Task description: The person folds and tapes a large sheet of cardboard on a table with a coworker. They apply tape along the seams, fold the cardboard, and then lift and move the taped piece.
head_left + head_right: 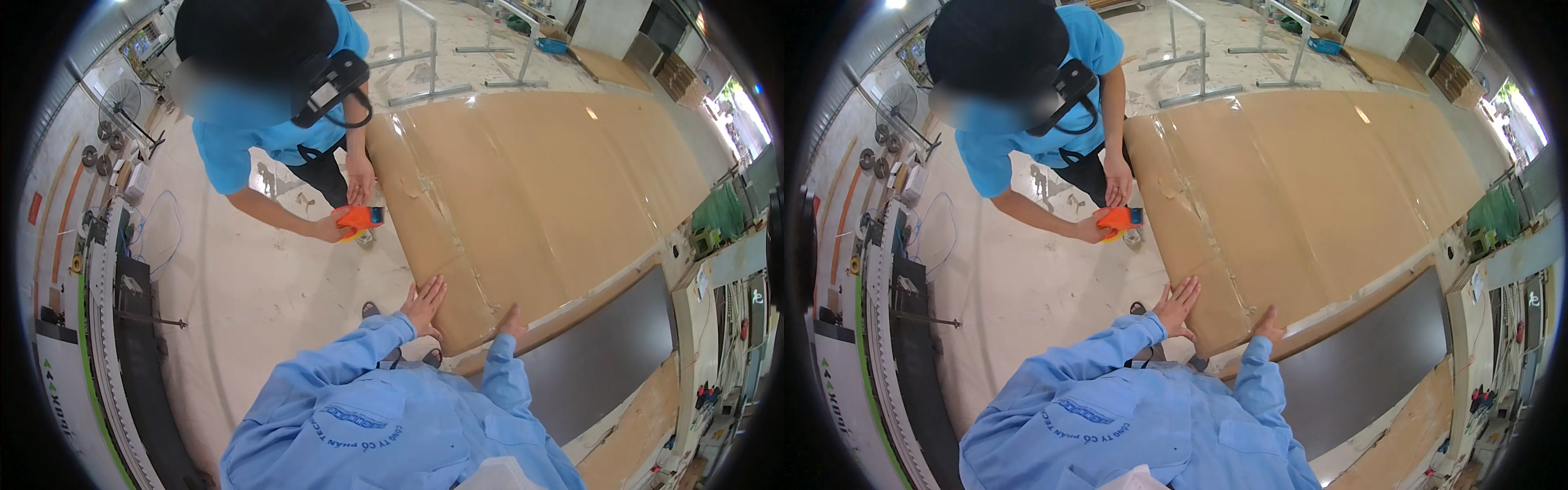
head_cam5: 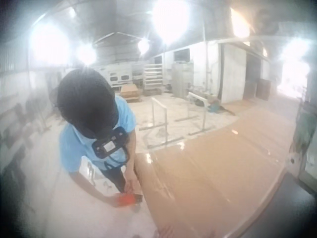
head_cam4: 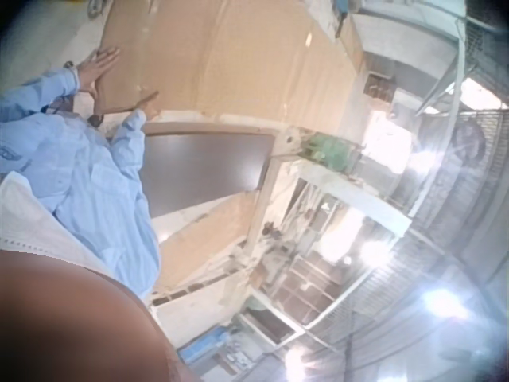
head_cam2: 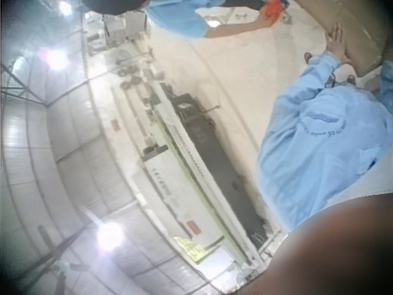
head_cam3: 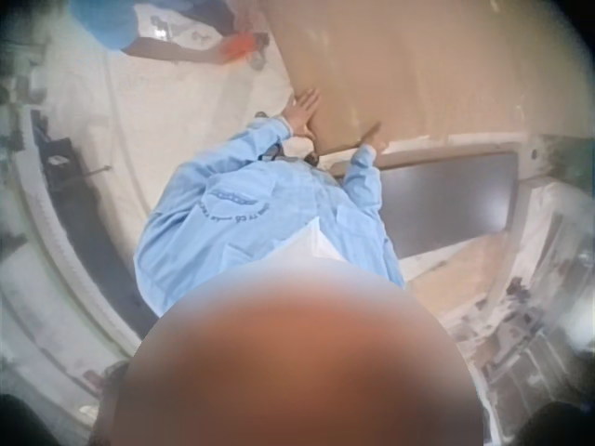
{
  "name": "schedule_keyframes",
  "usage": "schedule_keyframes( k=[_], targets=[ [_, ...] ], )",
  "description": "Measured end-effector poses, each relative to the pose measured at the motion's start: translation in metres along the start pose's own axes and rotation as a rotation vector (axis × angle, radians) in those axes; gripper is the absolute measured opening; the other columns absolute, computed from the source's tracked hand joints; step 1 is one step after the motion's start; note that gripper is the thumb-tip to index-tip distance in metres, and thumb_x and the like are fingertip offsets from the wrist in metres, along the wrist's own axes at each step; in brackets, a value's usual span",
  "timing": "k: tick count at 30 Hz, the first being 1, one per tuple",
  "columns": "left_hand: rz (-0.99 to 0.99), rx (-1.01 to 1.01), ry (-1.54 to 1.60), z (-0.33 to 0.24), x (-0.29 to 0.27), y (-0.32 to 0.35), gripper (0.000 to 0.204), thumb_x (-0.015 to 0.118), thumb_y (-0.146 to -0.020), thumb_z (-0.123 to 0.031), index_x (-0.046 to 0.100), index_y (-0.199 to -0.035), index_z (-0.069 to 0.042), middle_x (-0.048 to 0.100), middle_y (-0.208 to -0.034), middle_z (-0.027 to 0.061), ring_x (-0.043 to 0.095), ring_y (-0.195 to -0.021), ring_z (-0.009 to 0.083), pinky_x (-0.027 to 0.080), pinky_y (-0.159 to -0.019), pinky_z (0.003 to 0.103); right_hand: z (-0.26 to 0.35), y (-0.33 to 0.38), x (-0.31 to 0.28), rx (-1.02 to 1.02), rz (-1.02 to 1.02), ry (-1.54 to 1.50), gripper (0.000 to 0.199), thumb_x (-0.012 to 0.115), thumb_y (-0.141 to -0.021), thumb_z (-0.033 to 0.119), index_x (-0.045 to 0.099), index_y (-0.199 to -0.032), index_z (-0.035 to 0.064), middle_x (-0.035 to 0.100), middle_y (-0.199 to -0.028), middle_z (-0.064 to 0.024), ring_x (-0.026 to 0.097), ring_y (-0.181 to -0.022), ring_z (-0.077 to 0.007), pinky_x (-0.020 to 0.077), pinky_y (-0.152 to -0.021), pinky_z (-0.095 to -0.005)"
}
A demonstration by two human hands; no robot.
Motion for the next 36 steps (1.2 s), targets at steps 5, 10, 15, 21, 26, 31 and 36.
schedule_keyframes(
  k=[5, 10, 15, 21, 26, 31, 36],
  targets=[
    [-0.052, 0.007, 0.039, 0.000, 0.002, 0.000, 0.141, 0.082, -0.051, -0.066, 0.010, -0.155, -0.002, 0.002, -0.163, 0.0159, 0.002, -0.151, 0.0313, 0.016, -0.115, 0.064, 0.002, -0.001, -0.001, -0.050, -0.005, -0.054, 0.081, 0.079, -0.077, 0.051, 0.054, -0.118, -0.0138, 0.066, -0.112, -0.0236, 0.065, -0.101, -0.0337, 0.0507, -0.090, -0.0406],
    [-0.012, -0.013, 0.036, 0.001, 0.005, -0.001, 0.140, 0.082, -0.054, -0.065, 0.008, -0.155, -0.002, 0.000, -0.164, 0.0157, 0.000, -0.152, 0.0313, 0.015, -0.115, 0.065, -0.002, -0.002, 0.000, 0.025, 0.027, -0.009, 0.079, 0.080, -0.077, 0.049, 0.053, -0.122, -0.0112, 0.066, -0.112, -0.0226, 0.064, -0.101, -0.0319, 0.0503, -0.091, -0.0398],
    [0.046, -0.025, 0.022, 0.000, 0.004, -0.002, 0.142, 0.080, -0.054, -0.068, 0.006, -0.155, -0.001, -0.002, -0.163, 0.0169, -0.001, -0.151, 0.0322, 0.012, -0.116, 0.064, -0.005, 0.002, -0.001, -0.006, -0.038, 0.010, 0.080, 0.079, -0.078, 0.047, 0.050, -0.126, -0.0094, 0.064, -0.117, -0.0223, 0.063, -0.106, -0.0322, 0.0488, -0.094, -0.0396],
    [0.073, -0.037, -0.003, -0.003, 0.000, -0.005, 0.144, 0.079, -0.054, -0.071, 0.004, -0.154, 0.000, -0.004, -0.163, 0.0168, -0.003, -0.151, 0.0318, 0.013, -0.115, 0.064, -0.001, 0.006, -0.002, 0.028, -0.024, -0.062, 0.087, 0.079, -0.076, 0.050, 0.045, -0.130, -0.0096, 0.061, -0.121, -0.0254, 0.060, -0.113, -0.0375, 0.0468, -0.097, -0.0406],
    [0.035, -0.011, -0.007, -0.004, 0.002, -0.005, 0.143, 0.078, -0.055, -0.071, 0.004, -0.155, 0.000, -0.005, -0.163, 0.0165, -0.003, -0.151, 0.0326, 0.013, -0.115, 0.065, 0.002, 0.009, -0.006, 0.165, -0.006, 0.032, 0.096, 0.077, -0.072, 0.058, 0.043, -0.133, -0.0079, 0.060, -0.122, -0.0291, 0.058, -0.117, -0.0410, 0.0456, -0.099, -0.0429],
    [0.049, -0.023, -0.013, -0.003, 0.005, -0.006, 0.143, 0.077, -0.055, -0.073, 0.005, -0.155, 0.000, -0.003, -0.163, 0.0168, -0.003, -0.151, 0.0328, 0.012, -0.115, 0.065, 0.005, 0.011, -0.005, 0.120, -0.048, 0.063, 0.097, 0.077, -0.071, 0.059, 0.043, -0.134, -0.0063, 0.060, -0.123, -0.0286, 0.058, -0.116, -0.0411, 0.0458, -0.099, -0.0442],
    [0.011, 0.022, -0.057, -0.002, 0.006, -0.002, 0.137, 0.074, -0.061, -0.073, 0.006, -0.155, 0.001, -0.001, -0.163, 0.0185, -0.003, -0.151, 0.0345, 0.011, -0.116, 0.062, 0.006, 0.019, -0.006, 0.142, 0.015, -0.058, 0.090, 0.077, -0.073, 0.055, 0.044, -0.131, -0.0062, 0.063, -0.119, -0.0267, 0.061, -0.112, -0.0403, 0.0475, -0.097, -0.0432]
  ],
)
Point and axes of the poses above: each hand's wrist, its own y-axis away from the middle knuckle, its own x-axis out of the palm, z = x × y, the point moved 2 cm from there along -y, towards the middle knuckle
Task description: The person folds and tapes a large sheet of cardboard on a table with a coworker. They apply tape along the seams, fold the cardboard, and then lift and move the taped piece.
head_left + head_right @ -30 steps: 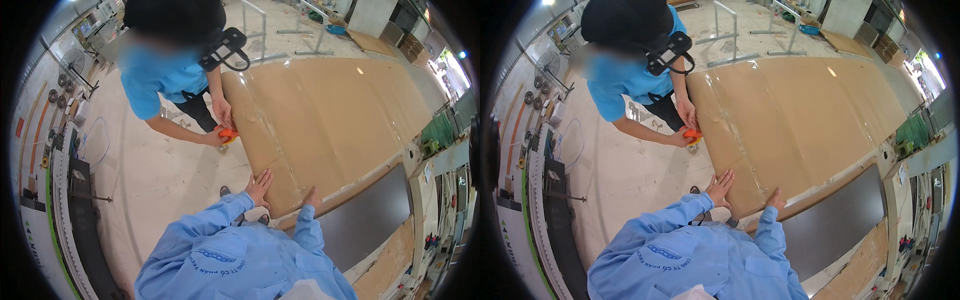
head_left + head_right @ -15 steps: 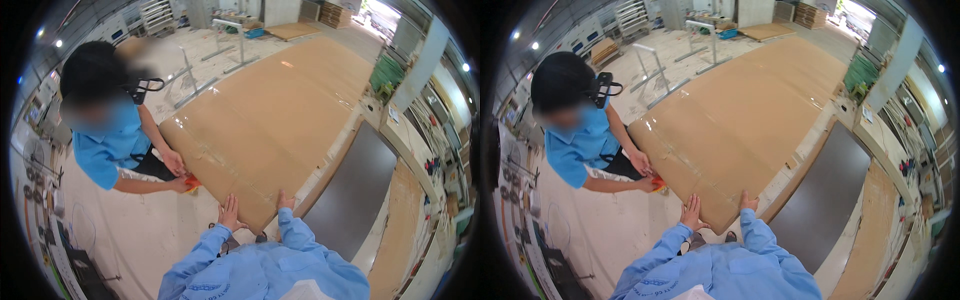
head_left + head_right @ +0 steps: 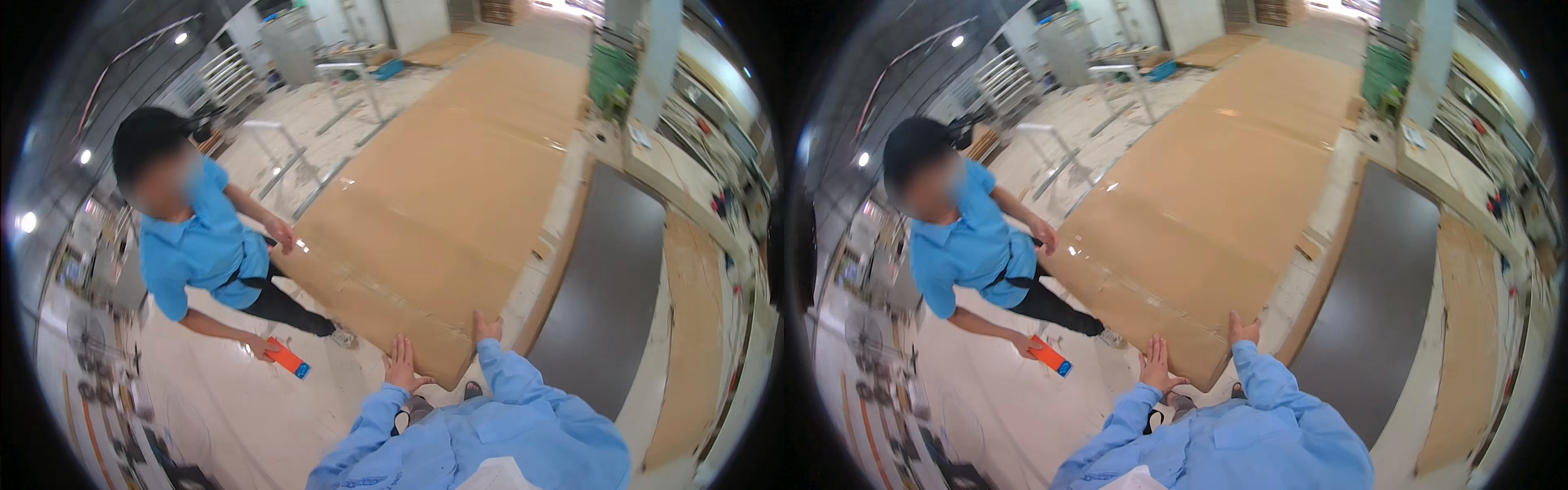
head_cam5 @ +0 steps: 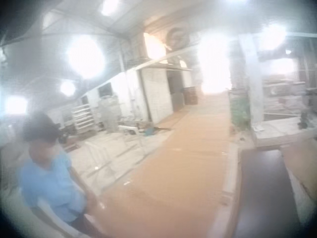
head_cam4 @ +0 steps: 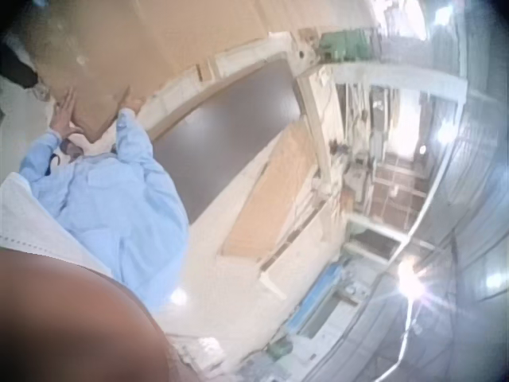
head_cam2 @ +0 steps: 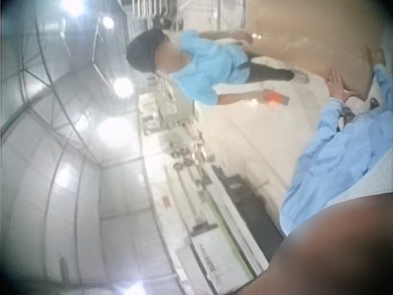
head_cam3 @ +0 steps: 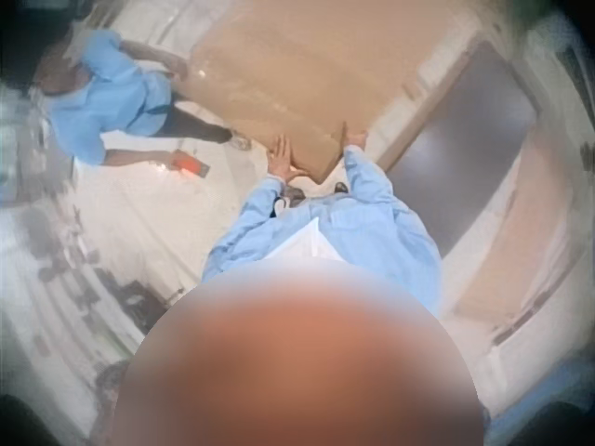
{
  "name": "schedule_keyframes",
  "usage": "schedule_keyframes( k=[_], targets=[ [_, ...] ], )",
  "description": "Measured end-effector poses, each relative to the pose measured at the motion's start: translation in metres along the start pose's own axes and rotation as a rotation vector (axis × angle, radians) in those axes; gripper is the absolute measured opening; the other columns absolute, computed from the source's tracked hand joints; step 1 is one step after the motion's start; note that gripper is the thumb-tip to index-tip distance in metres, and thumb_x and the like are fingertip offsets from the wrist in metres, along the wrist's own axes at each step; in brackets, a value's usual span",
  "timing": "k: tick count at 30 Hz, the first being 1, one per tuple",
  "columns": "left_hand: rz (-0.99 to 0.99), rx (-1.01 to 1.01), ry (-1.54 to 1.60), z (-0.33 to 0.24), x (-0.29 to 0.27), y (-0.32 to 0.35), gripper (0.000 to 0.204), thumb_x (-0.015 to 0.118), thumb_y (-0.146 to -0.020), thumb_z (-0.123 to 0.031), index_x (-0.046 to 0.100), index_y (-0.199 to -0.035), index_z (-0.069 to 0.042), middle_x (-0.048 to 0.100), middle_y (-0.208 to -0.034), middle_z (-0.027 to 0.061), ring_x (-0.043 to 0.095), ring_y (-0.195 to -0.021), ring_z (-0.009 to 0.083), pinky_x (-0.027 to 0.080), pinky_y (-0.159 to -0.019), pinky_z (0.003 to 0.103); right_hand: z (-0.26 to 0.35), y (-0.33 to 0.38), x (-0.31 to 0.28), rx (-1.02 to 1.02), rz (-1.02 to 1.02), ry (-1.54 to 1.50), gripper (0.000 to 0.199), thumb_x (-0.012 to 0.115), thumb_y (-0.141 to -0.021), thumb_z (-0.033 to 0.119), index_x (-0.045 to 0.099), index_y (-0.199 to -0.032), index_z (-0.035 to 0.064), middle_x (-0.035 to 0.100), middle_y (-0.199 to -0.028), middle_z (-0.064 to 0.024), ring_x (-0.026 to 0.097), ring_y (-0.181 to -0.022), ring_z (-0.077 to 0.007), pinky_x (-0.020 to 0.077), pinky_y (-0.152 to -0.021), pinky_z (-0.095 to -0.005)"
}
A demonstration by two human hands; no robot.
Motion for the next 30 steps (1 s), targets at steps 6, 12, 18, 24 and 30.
schedule_keyframes(
  k=[6, 12, 18, 24, 30],
  targets=[
    [0.007, -0.039, 0.040, 0.000, 0.011, -0.004, 0.131, 0.070, -0.069, -0.071, 0.006, -0.153, 0.005, -0.001, -0.162, 0.0223, -0.003, -0.151, 0.0357, 0.005, -0.117, 0.061, 0.006, 0.002, -0.002, -0.004, -0.060, 0.078, 0.080, 0.076, -0.076, 0.049, 0.046, -0.128, -0.0043, 0.065, -0.115, -0.0241, 0.063, -0.109, -0.0389, 0.0495, -0.094, -0.0416],
    [-0.017, -0.062, 0.040, -0.001, 0.017, -0.005, 0.127, 0.065, -0.072, -0.073, 0.008, -0.152, 0.008, 0.001, -0.161, 0.0245, -0.002, -0.150, 0.0377, 0.004, -0.116, 0.061, 0.006, 0.006, -0.005, 0.015, 0.006, -0.031, 0.081, 0.075, -0.077, 0.052, 0.047, -0.129, -0.0026, 0.064, -0.119, -0.0238, 0.062, -0.112, -0.0378, 0.0486, -0.096, -0.0420],
    [-0.133, -0.074, -0.010, -0.026, 0.011, -0.016, 0.108, 0.057, -0.084, -0.064, 0.012, -0.152, 0.007, 0.004, -0.161, 0.0256, 0.002, -0.150, 0.0382, 0.004, -0.116, 0.062, 0.000, 0.002, -0.009, 0.083, 0.052, 0.108, 0.077, 0.067, -0.083, 0.056, 0.047, -0.131, -0.0012, 0.064, -0.120, -0.0229, 0.064, -0.109, -0.0360, 0.0506, -0.092, -0.0407],
    [-0.184, 0.202, -0.016, -0.055, 0.002, -0.073, 0.094, 0.054, -0.088, -0.055, 0.020, -0.151, 0.006, 0.012, -0.159, 0.0270, 0.008, -0.149, 0.0394, 0.003, -0.117, 0.062, -0.035, -0.017, -0.051, 0.199, 0.123, -0.221, 0.062, 0.048, -0.096, 0.055, 0.050, -0.131, 0.0040, 0.063, -0.120, -0.0169, 0.070, -0.085, -0.0244, 0.0559, -0.065, -0.0374],
    [-0.195, 0.248, 0.033, -0.101, -0.003, -0.149, 0.092, 0.055, -0.089, -0.053, 0.020, -0.152, 0.004, 0.010, -0.160, 0.0251, 0.007, -0.149, 0.0388, 0.003, -0.118, 0.061, -0.112, -0.093, -0.149, 0.497, -0.059, -0.042, 0.056, 0.042, -0.100, 0.052, 0.059, -0.124, 0.0040, 0.063, -0.117, -0.0119, 0.070, -0.079, -0.0257, 0.0555, -0.060, -0.0375]
  ],
)
Point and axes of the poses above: each hand's wrist, its own y-axis away from the middle knuckle, its own x-axis out of the palm, z = x × y, the point moved 2 cm from there along -y, towards the middle knuckle
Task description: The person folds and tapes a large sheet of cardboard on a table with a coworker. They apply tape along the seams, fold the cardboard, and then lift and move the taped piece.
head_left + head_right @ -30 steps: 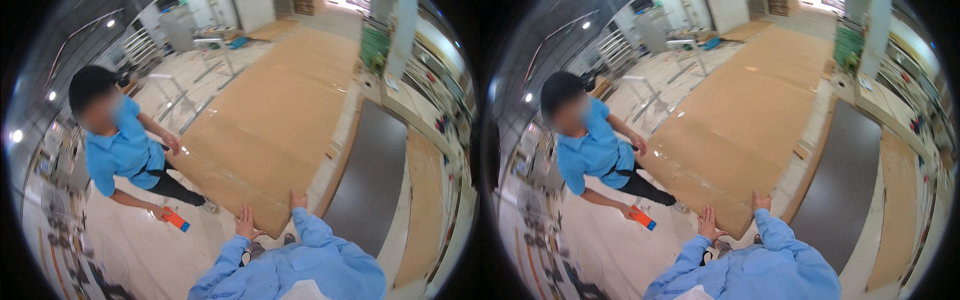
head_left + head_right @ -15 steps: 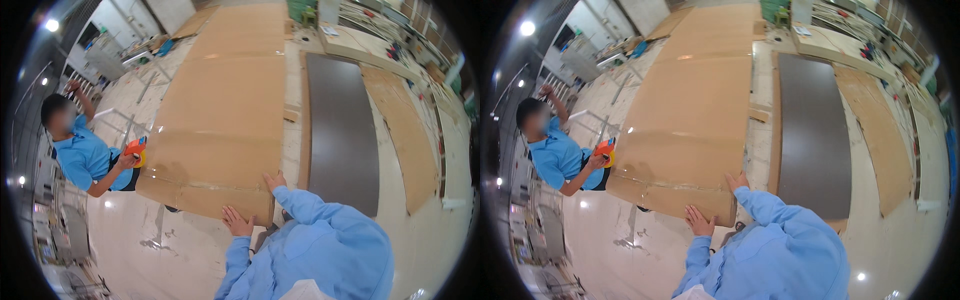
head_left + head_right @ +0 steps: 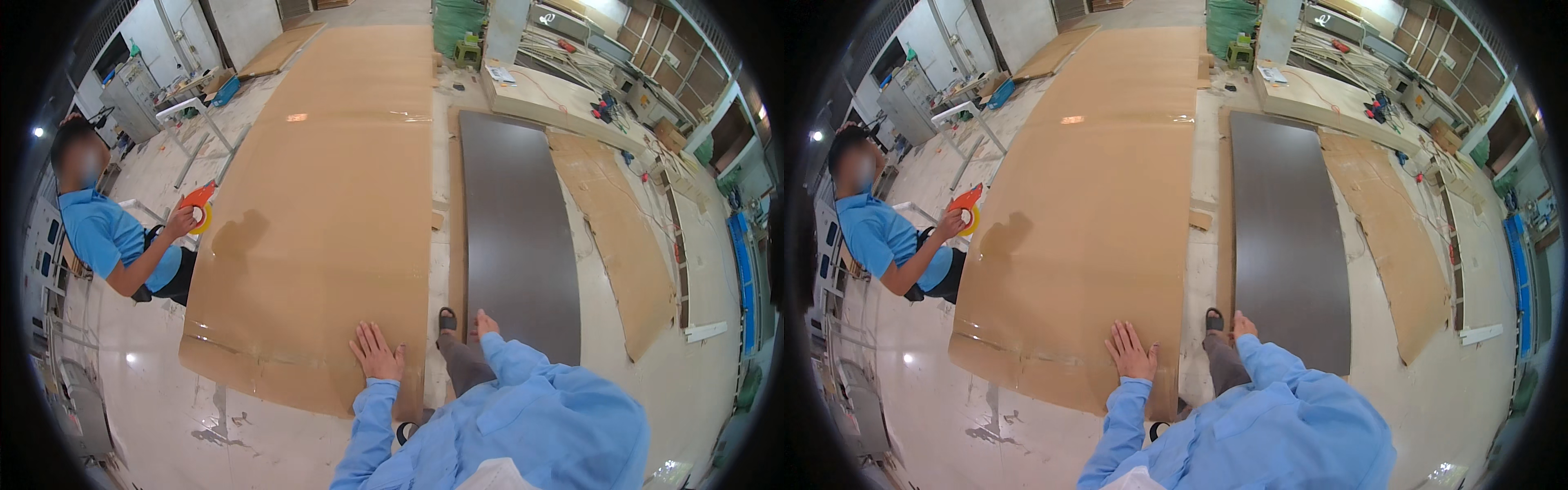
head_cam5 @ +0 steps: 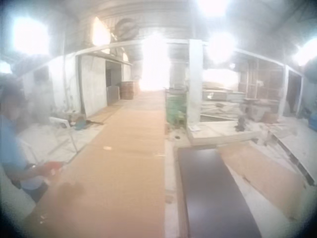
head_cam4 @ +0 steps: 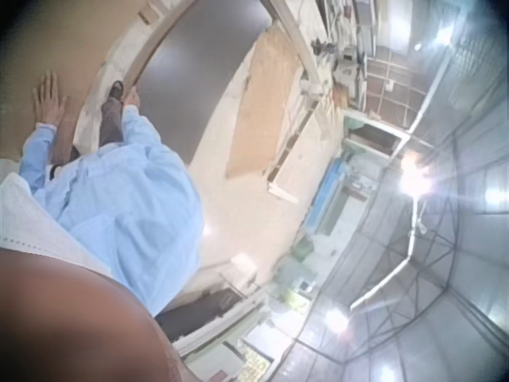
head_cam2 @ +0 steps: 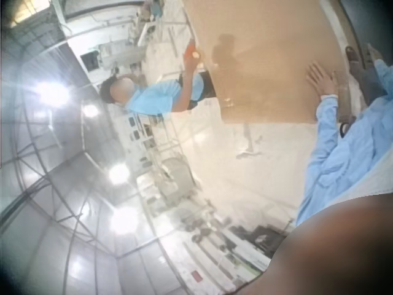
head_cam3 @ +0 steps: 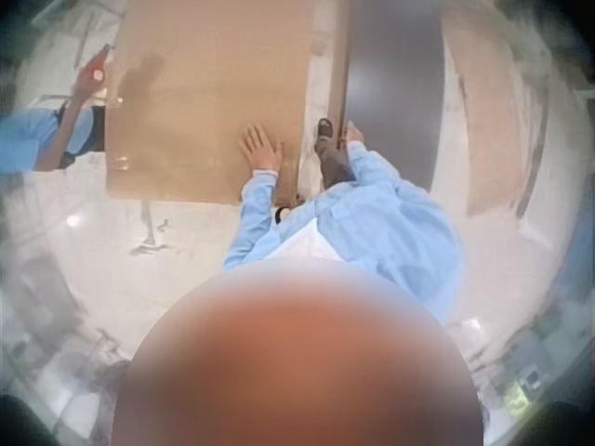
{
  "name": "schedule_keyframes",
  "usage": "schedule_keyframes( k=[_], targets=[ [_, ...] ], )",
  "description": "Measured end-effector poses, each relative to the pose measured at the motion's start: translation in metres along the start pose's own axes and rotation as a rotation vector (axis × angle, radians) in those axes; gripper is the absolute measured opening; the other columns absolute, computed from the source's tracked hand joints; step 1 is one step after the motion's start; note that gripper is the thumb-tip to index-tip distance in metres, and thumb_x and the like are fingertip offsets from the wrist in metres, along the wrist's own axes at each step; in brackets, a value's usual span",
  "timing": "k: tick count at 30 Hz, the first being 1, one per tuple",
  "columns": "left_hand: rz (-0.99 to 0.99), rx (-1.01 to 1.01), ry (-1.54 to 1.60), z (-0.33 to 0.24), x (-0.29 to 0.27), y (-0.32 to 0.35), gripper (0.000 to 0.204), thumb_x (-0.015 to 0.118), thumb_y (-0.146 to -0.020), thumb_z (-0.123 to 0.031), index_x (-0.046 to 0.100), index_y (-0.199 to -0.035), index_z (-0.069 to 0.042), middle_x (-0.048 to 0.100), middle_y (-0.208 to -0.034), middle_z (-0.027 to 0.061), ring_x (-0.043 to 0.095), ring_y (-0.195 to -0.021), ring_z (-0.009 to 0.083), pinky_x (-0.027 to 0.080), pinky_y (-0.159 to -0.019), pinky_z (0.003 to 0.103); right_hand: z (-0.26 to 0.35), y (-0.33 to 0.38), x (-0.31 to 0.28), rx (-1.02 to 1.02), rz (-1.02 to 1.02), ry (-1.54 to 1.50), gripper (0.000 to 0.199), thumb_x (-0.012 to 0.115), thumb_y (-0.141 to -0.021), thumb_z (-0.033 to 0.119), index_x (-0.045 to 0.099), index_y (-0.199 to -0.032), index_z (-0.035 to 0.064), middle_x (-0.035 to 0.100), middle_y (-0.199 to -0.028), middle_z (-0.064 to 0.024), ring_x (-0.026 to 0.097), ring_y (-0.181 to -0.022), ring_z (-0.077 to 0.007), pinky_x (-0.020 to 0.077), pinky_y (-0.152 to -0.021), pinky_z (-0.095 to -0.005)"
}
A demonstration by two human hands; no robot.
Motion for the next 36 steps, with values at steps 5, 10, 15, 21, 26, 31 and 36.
schedule_keyframes(
  k=[5, 10, 15, 21, 26, 31, 36],
  targets=[
    [-0.028, -0.061, 0.002, -0.019, 0.003, -0.097, 0.091, 0.054, -0.090, -0.052, 0.018, -0.152, 0.004, 0.009, -0.161, 0.0248, 0.007, -0.149, 0.0383, 0.002, -0.118, 0.060, -0.017, -0.126, -0.034, -0.274, -0.204, 0.548, 0.054, 0.045, -0.099, 0.051, 0.066, -0.106, 0.0024, 0.069, -0.087, -0.0139, 0.071, -0.078, -0.0237, 0.0560, -0.061, -0.0388],
    [-0.029, -0.248, -0.103, -0.045, 0.004, -0.204, 0.088, 0.053, -0.091, -0.048, 0.017, -0.153, 0.004, 0.009, -0.161, 0.0247, 0.007, -0.149, 0.0393, 0.004, -0.118, 0.058, 0.015, -0.197, -0.048, 0.043, 0.039, 0.484, 0.059, 0.044, -0.097, 0.055, 0.066, -0.102, 0.0008, 0.070, -0.101, -0.0169, 0.070, -0.083, -0.0345, 0.0555, -0.073, -0.0437],
    [-0.114, -0.345, -0.096, -0.056, 0.004, -0.249, 0.085, 0.050, -0.093, -0.048, 0.016, -0.154, 0.001, 0.009, -0.161, 0.0242, 0.006, -0.150, 0.0391, 0.006, -0.118, 0.058, 0.109, -0.217, -0.082, 0.134, 0.288, 0.288, 0.051, 0.049, -0.098, 0.051, 0.063, -0.110, 0.0032, 0.067, -0.104, -0.0118, 0.071, -0.083, -0.0268, 0.0584, -0.066, -0.0411],
    [-0.141, -0.539, -0.244, -0.063, 0.016, -0.334, 0.079, 0.038, -0.098, -0.052, 0.017, -0.155, -0.002, 0.013, -0.161, 0.0214, 0.010, -0.150, 0.0360, 0.008, -0.118, 0.057, 0.153, -0.266, -0.125, 0.199, 0.134, 0.207, 0.055, 0.049, -0.097, 0.054, 0.065, -0.109, 0.0024, 0.069, -0.102, -0.0109, 0.071, -0.081, -0.0251, 0.0585, -0.067, -0.0402],
    [-0.136, -0.604, -0.338, -0.060, 0.024, -0.480, 0.077, 0.032, -0.100, -0.056, 0.020, -0.154, -0.003, 0.016, -0.161, 0.0198, 0.013, -0.150, 0.0339, 0.013, -0.118, 0.054, 0.157, -0.345, -0.140, 0.109, 0.049, 0.409, 0.059, 0.047, -0.097, 0.057, 0.066, -0.109, 0.0027, 0.070, -0.102, -0.0110, 0.071, -0.080, -0.0245, 0.0568, -0.072, -0.0395],
    [-0.139, -0.632, -0.344, -0.041, 0.016, -0.617, 0.075, 0.031, -0.100, -0.056, 0.022, -0.154, -0.004, 0.017, -0.161, 0.0194, 0.013, -0.150, 0.0321, 0.014, -0.119, 0.051, 0.227, -0.385, -0.119, -0.058, -0.112, 0.405, 0.065, 0.041, -0.097, 0.061, 0.067, -0.113, 0.0029, 0.069, -0.108, -0.0172, 0.065, -0.105, -0.0335, 0.0493, -0.091, -0.0415],
    [-0.191, -0.675, -0.288, -0.026, 0.006, -0.755, 0.076, 0.036, -0.099, -0.055, 0.021, -0.154, -0.003, 0.014, -0.162, 0.0179, 0.013, -0.150, 0.0316, 0.014, -0.119, 0.051, 0.338, -0.425, -0.133, -0.079, -0.210, 0.348, 0.075, 0.036, -0.096, 0.065, 0.060, -0.125, 0.0008, 0.061, -0.126, -0.0239, 0.053, -0.123, -0.0408, 0.0404, -0.103, -0.0449]
  ],
)
Point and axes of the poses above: each hand's wrist, its own y-axis away from the middle knuckle, its own x-axis out of the palm, z = x × y, the point moved 2 cm from there along -y, towards the middle knuckle
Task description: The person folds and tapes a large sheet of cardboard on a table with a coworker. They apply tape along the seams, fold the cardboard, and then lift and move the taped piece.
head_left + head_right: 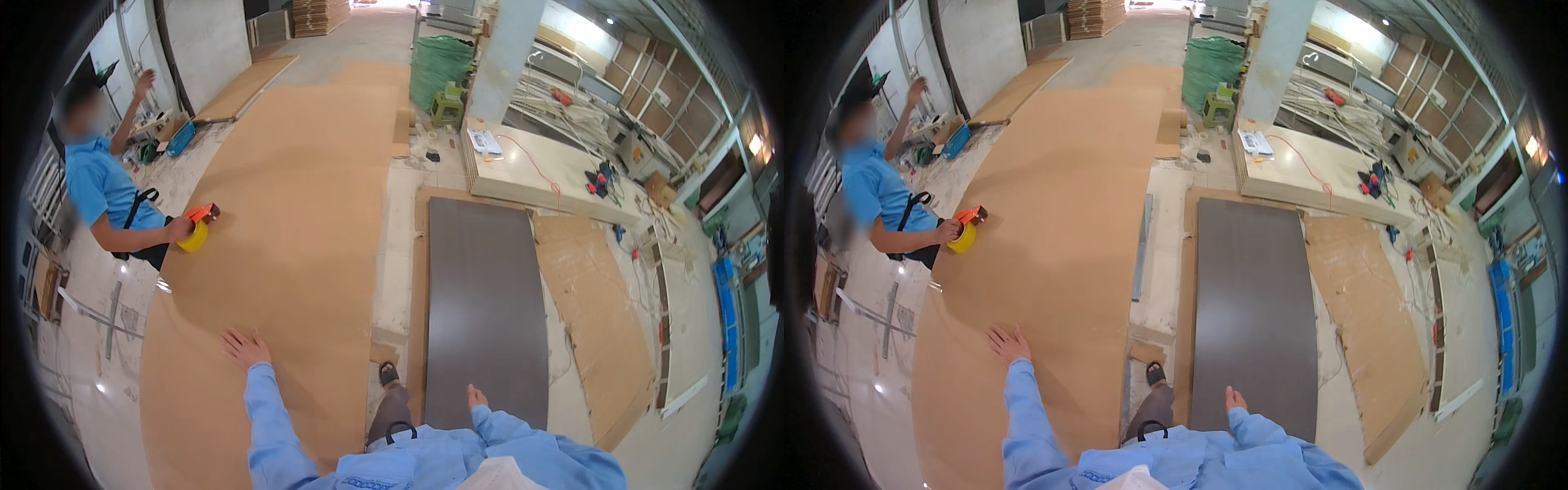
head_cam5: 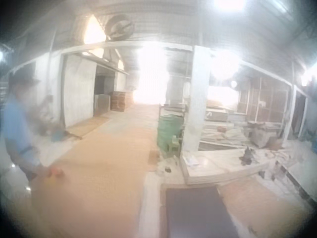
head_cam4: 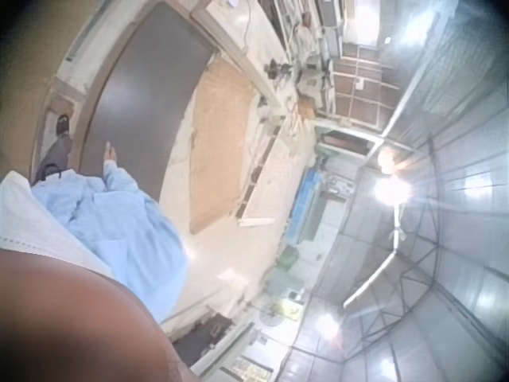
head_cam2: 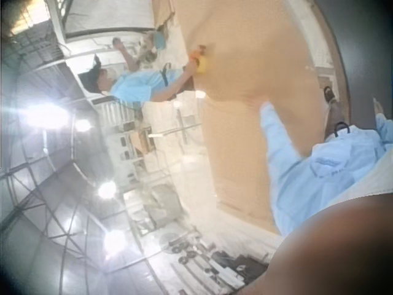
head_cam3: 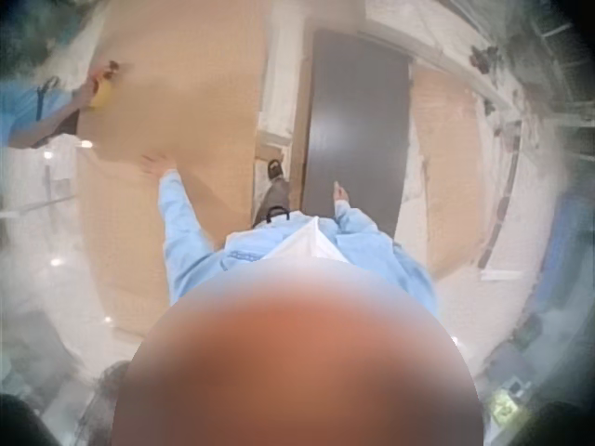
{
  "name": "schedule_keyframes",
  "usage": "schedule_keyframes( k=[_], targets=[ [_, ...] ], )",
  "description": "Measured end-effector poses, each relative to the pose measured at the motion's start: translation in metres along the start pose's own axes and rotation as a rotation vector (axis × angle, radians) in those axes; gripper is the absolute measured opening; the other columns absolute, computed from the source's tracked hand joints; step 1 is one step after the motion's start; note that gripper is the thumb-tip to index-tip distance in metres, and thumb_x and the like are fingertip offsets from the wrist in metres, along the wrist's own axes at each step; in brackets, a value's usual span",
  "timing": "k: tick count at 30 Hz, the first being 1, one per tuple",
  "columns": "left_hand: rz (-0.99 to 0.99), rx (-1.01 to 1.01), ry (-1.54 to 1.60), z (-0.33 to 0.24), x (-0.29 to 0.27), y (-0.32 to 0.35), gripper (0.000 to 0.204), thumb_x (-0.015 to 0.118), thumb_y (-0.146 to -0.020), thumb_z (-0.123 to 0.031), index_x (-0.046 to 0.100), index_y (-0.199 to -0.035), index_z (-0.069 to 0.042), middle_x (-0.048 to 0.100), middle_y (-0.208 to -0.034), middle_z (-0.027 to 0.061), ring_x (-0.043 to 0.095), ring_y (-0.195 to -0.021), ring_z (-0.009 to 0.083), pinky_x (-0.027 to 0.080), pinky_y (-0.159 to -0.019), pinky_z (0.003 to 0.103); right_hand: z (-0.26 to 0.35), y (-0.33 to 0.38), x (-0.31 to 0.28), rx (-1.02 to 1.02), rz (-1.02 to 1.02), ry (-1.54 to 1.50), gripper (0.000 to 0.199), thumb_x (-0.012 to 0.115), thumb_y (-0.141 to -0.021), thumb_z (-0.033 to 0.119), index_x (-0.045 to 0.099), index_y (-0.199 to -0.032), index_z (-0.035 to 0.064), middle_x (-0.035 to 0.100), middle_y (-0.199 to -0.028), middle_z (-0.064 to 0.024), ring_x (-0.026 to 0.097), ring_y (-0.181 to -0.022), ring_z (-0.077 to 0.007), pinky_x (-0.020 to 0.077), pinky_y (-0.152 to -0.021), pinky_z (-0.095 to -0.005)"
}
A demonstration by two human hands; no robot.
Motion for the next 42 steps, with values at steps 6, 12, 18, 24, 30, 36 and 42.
schedule_keyframes(
  k=[6, 12, 18, 24, 30, 36, 42],
  targets=[
    [0.053, -0.089, 0.021, -0.074, -0.005, -0.089, 0.079, 0.042, -0.097, -0.052, 0.020, -0.154, -0.002, 0.013, -0.162, 0.0175, 0.011, -0.151, 0.0314, 0.013, -0.119, 0.053, 0.051, -0.122, -0.070, 0.185, -0.233, -0.069, 0.091, 0.032, -0.094, 0.071, 0.051, -0.131, -0.0102, 0.054, -0.132, -0.0306, 0.047, -0.129, -0.0443, 0.0364, -0.108, -0.0462],
    [0.004, -0.072, 0.096, -0.086, -0.007, -0.116, 0.079, 0.046, -0.096, -0.049, 0.021, -0.153, -0.001, 0.014, -0.162, 0.0187, 0.011, -0.151, 0.0316, 0.011, -0.119, 0.053, 0.117, -0.242, -0.110, 0.203, -0.342, -0.143, 0.095, 0.027, -0.092, 0.075, 0.049, -0.135, -0.0064, 0.048, -0.138, -0.0293, 0.042, -0.132, -0.0424, 0.0325, -0.110, -0.0452],
    [-0.013, -0.085, 0.113, -0.081, -0.005, -0.119, 0.077, 0.046, -0.096, -0.047, 0.021, -0.154, -0.001, 0.016, -0.161, 0.0190, 0.011, -0.150, 0.0320, 0.011, -0.119, 0.054, 0.334, -0.396, -0.088, 0.021, -0.065, -0.578, 0.086, 0.029, -0.097, 0.069, 0.029, -0.149, 0.0010, 0.029, -0.155, -0.0158, 0.025, -0.144, -0.0319, 0.0178, -0.118, -0.0395],
    [0.066, -0.341, 0.103, -0.091, 0.012, -0.106, 0.078, 0.042, -0.098, -0.053, 0.016, -0.156, -0.006, 0.014, -0.162, 0.0176, 0.012, -0.150, 0.0330, 0.011, -0.119, 0.054, 0.662, -0.431, 0.093, -0.441, 0.029, -0.583, 0.083, 0.046, -0.093, 0.059, 0.028, -0.151, 0.0022, 0.031, -0.154, -0.0200, 0.032, -0.142, -0.0344, 0.0257, -0.116, -0.0399],
    [0.252, -0.531, -0.162, -0.250, 0.010, -0.090, 0.078, 0.036, -0.099, -0.054, 0.014, -0.156, -0.006, 0.006, -0.163, 0.0190, 0.005, -0.151, 0.0359, 0.013, -0.117, 0.057, 0.719, -0.413, 0.086, -0.470, 0.261, -0.468, 0.081, 0.059, -0.093, 0.047, 0.030, -0.148, -0.0053, 0.031, -0.153, -0.0273, 0.029, -0.143, -0.0399, 0.0218, -0.119, -0.0390],
    [0.109, -0.019, 0.028, -0.449, 0.009, -0.136, 0.080, 0.037, -0.098, -0.055, 0.016, -0.155, -0.005, 0.010, -0.163, 0.0190, 0.006, -0.151, 0.0353, 0.005, -0.117, 0.058, 0.826, -0.509, 0.033, -0.282, 0.185, -0.756, 0.082, 0.058, -0.094, 0.041, 0.021, -0.150, -0.0052, 0.033, -0.151, -0.0267, 0.033, -0.141, -0.0350, 0.0278, -0.115, -0.0415],
    [0.225, 0.462, 0.142, -0.592, -0.023, -0.164, 0.098, 0.055, -0.085, -0.058, 0.015, -0.156, -0.005, 0.006, -0.162, 0.0238, 0.002, -0.150, 0.0406, -0.002, -0.114, 0.064, 0.845, -0.453, 0.113, -0.605, 0.008, -0.293, 0.093, 0.068, -0.085, 0.029, 0.013, -0.151, -0.0065, 0.025, -0.153, -0.0306, 0.025, -0.143, -0.0425, 0.0216, -0.119, -0.0440]
  ],
)
Point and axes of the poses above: each hand's wrist, its own y-axis away from the middle knuckle, its own x-axis out of the palm, z = x × y, the point moved 2 cm from there along -y, towards the middle knuckle
